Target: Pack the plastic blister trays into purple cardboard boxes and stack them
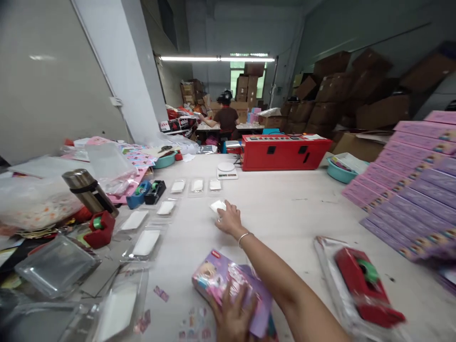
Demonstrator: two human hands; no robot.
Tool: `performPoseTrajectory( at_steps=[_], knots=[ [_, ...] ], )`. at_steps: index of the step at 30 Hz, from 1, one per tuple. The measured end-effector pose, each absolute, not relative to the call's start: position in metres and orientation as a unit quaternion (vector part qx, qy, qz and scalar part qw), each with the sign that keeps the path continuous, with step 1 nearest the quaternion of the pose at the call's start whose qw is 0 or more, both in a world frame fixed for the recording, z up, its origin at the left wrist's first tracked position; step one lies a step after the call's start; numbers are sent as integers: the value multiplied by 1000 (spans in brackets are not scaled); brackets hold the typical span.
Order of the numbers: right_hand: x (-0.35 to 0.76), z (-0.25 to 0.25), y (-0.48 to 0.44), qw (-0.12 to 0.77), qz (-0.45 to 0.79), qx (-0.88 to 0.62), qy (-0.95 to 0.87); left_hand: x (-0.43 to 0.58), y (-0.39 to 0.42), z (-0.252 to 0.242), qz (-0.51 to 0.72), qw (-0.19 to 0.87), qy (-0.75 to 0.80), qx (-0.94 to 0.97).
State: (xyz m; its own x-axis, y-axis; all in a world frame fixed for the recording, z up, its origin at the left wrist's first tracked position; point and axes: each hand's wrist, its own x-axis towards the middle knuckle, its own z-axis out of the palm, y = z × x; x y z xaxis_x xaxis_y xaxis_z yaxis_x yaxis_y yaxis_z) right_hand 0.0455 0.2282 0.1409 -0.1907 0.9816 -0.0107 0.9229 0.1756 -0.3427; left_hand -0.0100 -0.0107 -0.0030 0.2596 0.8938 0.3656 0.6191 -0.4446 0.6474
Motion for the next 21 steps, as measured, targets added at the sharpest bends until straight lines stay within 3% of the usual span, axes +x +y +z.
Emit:
performPoseTrajectory(
  at_steps=[2,4,10,14,21],
  knots=[
    [91,156,202,113,128,-614,-770,-18,-9,-3,410,116,523,738],
    [142,171,167,118,121,-602,-780,-29,-2,5,458,113,531,704],
    [264,188,39,159,190,-459,-853,-65,25,66,510,321,555,574],
    [261,186,-13,113,264,-399,-871,-67,34,93,484,388,570,539],
    [210,167,-13,127,254,-356,-890,-66,36,96,426,373,537,626]
  ],
)
